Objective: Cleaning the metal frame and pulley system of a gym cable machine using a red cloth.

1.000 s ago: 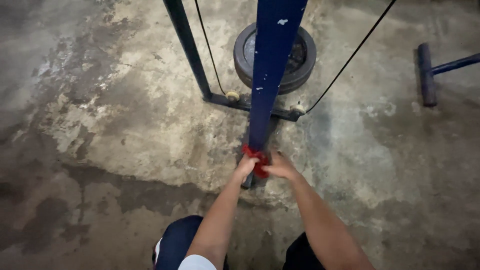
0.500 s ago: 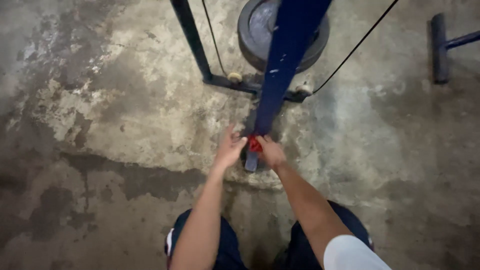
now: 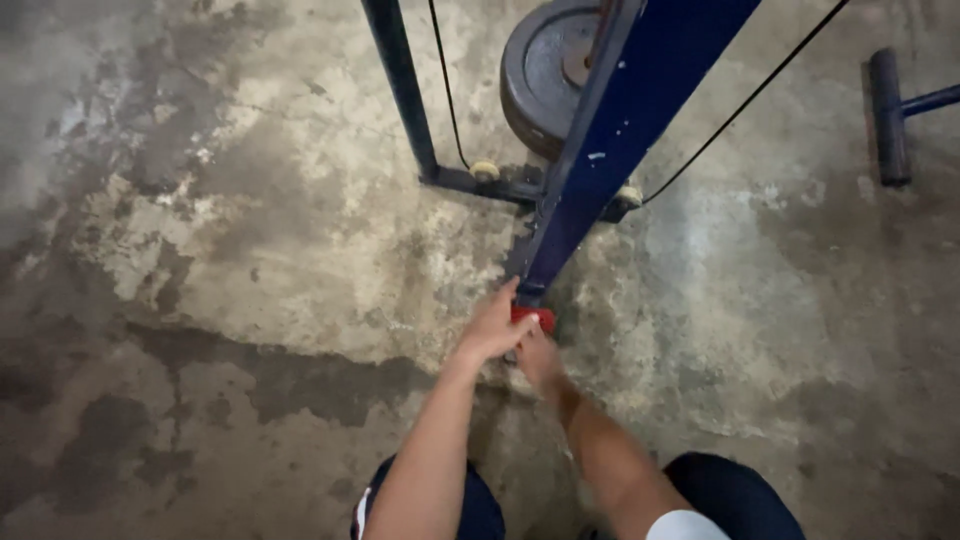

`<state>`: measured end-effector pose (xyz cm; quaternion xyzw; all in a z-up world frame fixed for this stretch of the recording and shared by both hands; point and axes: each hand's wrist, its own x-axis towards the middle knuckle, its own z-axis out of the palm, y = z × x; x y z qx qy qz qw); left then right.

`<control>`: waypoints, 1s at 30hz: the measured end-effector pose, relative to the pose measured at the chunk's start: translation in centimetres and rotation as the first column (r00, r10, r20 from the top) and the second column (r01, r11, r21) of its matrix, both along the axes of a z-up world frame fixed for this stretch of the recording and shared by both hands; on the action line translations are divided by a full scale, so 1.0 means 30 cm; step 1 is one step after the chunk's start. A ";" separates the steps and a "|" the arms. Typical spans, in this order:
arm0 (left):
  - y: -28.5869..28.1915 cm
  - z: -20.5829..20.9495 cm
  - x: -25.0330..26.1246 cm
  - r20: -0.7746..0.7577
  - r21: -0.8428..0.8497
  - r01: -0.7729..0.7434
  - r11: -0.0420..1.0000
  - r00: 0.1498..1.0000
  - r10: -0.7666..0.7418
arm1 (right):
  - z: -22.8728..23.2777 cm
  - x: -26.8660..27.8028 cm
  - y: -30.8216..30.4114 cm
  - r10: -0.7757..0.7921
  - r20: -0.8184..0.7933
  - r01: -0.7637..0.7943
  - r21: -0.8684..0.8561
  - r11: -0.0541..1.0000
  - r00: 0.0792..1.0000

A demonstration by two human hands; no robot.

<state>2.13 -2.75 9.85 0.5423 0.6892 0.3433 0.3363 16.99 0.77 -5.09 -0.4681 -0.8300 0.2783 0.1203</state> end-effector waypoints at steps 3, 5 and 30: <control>0.011 -0.052 0.029 0.392 -0.041 0.086 0.995 0.918 -0.063 | -0.119 0.012 0.162 0.111 -0.065 -0.100 0.153 0.983 0.992; 0.030 -0.072 0.041 0.231 -0.003 0.106 0.994 0.968 -0.103 | -0.209 -0.003 0.215 0.138 -0.066 -0.129 0.131 0.983 0.988; 0.045 0.023 0.002 0.103 -0.186 0.080 0.979 0.993 -0.062 | -0.056 -0.006 0.071 -0.444 -0.345 0.156 -0.618 0.771 0.827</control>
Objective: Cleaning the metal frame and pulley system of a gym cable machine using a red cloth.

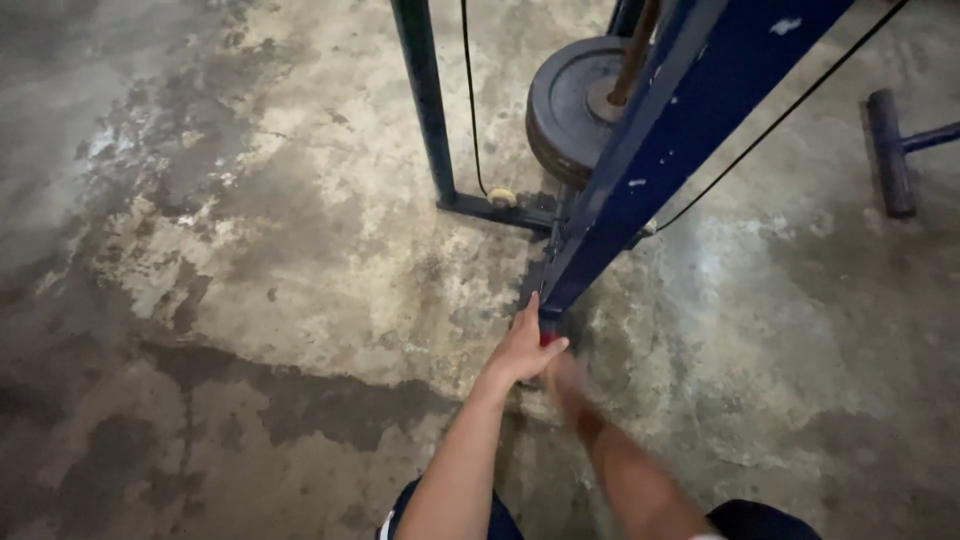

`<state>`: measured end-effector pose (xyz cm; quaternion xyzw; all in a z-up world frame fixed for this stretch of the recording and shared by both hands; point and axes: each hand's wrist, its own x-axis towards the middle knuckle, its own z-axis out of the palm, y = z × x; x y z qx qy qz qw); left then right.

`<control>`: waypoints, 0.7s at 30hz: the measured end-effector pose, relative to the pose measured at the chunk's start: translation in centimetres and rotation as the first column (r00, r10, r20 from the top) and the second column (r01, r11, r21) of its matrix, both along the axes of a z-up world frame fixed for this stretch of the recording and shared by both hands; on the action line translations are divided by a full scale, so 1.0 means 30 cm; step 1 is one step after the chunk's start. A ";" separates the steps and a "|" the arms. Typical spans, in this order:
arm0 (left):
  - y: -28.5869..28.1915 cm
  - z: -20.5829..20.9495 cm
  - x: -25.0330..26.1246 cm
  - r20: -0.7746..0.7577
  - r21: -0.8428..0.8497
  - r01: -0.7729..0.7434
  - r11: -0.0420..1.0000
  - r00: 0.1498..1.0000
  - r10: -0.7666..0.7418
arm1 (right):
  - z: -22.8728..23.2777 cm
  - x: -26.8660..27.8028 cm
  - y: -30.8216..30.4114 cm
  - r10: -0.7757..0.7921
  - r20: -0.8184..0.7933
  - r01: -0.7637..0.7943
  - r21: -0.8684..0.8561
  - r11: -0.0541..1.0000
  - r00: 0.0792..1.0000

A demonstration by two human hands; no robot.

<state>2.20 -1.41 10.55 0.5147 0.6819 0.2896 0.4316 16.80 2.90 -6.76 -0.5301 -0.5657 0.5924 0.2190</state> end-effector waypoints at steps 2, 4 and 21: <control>-0.041 0.049 0.023 0.030 -0.011 0.004 1.000 1.000 -0.004 | 0.015 0.015 0.050 0.114 0.187 -0.153 0.207 0.966 0.976; -0.032 0.076 0.029 0.051 0.000 0.004 1.000 0.999 -0.004 | 0.061 -0.002 0.100 0.186 0.379 -0.338 0.389 0.857 0.907; 0.001 0.066 -0.029 0.131 -0.020 -0.198 0.980 0.971 0.199 | 0.028 -0.069 0.059 -0.054 0.059 0.048 0.098 0.994 0.997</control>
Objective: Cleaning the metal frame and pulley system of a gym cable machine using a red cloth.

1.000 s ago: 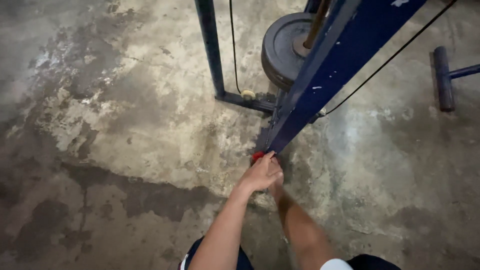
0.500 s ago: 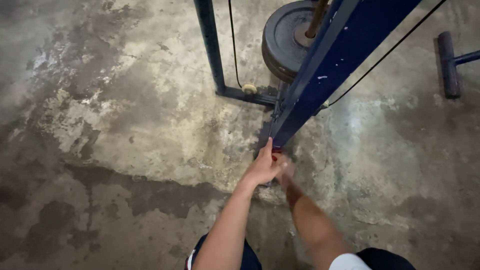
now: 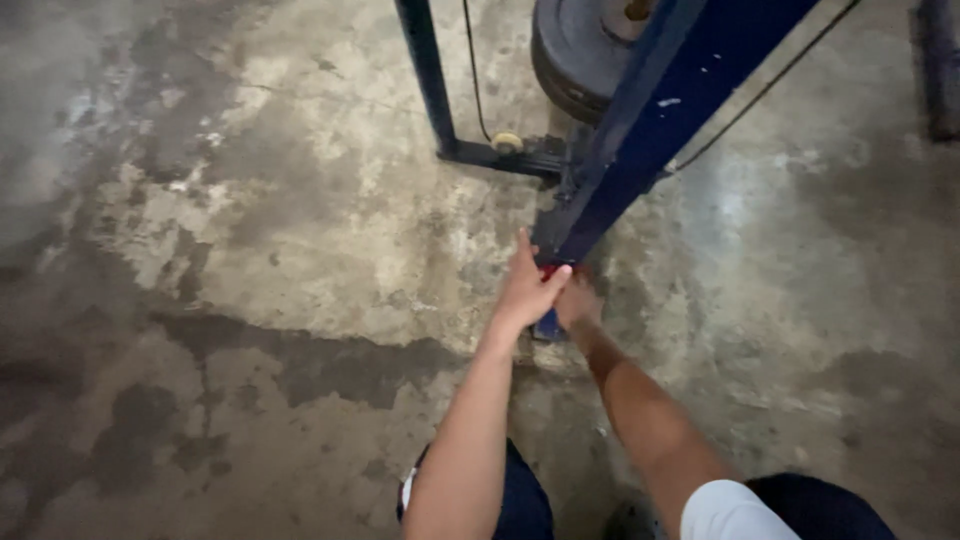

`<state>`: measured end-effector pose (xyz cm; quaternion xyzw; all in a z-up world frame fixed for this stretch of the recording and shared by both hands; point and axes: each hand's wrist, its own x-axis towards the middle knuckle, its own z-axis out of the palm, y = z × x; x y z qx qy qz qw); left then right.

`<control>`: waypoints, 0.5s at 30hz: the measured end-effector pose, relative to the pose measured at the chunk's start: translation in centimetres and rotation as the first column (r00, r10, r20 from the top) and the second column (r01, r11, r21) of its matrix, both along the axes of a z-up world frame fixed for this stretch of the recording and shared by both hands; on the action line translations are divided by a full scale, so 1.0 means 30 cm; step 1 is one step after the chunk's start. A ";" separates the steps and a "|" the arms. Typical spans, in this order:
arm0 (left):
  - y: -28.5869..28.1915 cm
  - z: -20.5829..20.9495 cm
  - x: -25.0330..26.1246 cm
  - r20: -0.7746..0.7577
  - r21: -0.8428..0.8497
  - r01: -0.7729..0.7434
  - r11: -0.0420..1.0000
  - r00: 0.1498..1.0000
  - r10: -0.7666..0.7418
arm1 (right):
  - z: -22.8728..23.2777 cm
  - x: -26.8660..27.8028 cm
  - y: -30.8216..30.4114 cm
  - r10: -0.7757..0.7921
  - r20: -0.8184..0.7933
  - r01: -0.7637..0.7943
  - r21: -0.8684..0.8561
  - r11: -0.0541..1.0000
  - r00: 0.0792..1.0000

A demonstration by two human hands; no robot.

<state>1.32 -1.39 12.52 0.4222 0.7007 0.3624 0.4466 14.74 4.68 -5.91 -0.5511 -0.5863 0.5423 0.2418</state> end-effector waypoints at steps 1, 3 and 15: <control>0.006 -0.052 0.006 0.008 -0.001 0.007 1.000 1.000 -0.007 | -0.024 0.038 -0.055 -0.007 0.008 0.007 -0.001 1.000 1.000; 0.023 -0.147 0.002 -0.077 0.232 -0.062 0.971 0.994 0.082 | -0.064 0.092 -0.156 0.156 0.647 -0.440 0.305 0.844 0.747; -0.001 -0.108 0.013 0.038 0.162 0.021 0.986 0.999 -0.028 | -0.062 0.032 -0.034 0.043 0.539 -0.216 0.261 0.941 0.841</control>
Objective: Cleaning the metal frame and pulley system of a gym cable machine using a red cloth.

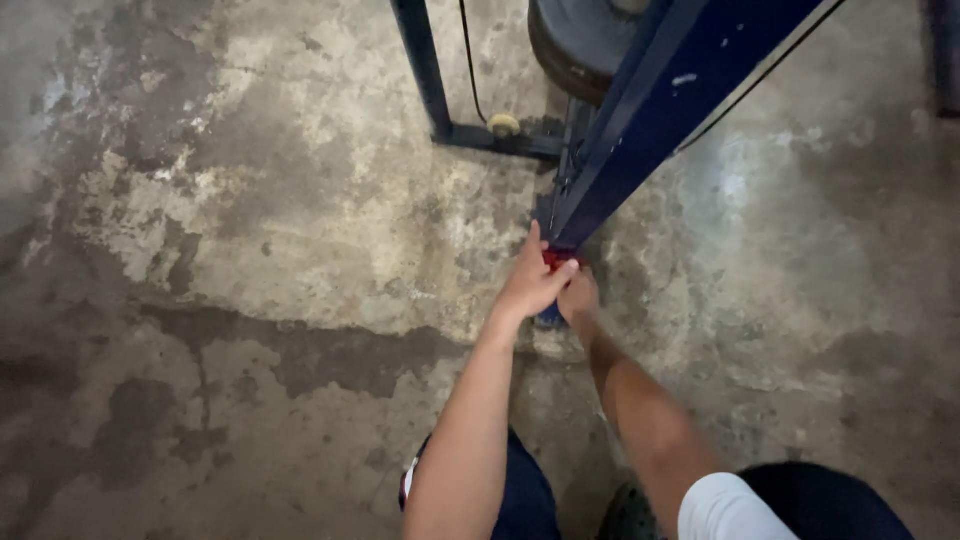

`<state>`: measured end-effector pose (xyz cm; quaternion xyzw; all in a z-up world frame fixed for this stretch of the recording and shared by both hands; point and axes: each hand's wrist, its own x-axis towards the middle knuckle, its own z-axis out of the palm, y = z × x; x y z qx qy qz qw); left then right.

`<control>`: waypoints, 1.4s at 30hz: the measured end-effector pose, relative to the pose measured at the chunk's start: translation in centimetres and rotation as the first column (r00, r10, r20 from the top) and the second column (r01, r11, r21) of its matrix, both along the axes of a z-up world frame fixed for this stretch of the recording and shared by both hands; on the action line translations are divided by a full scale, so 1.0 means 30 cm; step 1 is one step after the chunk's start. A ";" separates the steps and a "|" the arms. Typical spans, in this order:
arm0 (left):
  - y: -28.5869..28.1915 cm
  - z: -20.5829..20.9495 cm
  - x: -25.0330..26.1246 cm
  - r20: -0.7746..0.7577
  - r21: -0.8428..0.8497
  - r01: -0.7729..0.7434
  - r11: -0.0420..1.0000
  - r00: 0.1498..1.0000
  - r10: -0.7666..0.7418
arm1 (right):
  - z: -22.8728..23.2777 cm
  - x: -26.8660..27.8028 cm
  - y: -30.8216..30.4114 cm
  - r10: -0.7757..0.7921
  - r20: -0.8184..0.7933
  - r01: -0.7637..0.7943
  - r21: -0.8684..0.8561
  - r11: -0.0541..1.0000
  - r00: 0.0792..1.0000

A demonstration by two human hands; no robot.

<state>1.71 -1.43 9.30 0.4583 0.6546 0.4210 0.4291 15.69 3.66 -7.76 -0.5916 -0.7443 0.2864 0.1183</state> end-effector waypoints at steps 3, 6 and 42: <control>0.023 -0.019 -0.049 -0.041 -0.142 0.070 0.987 0.996 -0.077 | -0.007 -0.051 -0.003 -0.128 -0.072 0.133 0.073 0.988 0.989; 0.014 -0.173 -0.042 0.069 0.079 -0.060 0.995 0.996 0.054 | 0.220 -0.119 -0.053 -0.131 0.138 0.133 -0.006 0.991 0.982; 0.077 -0.165 -0.001 0.018 -0.294 -0.053 0.954 0.998 0.061 | 0.464 -0.028 -0.018 0.057 -0.568 -0.272 -0.300 0.914 0.821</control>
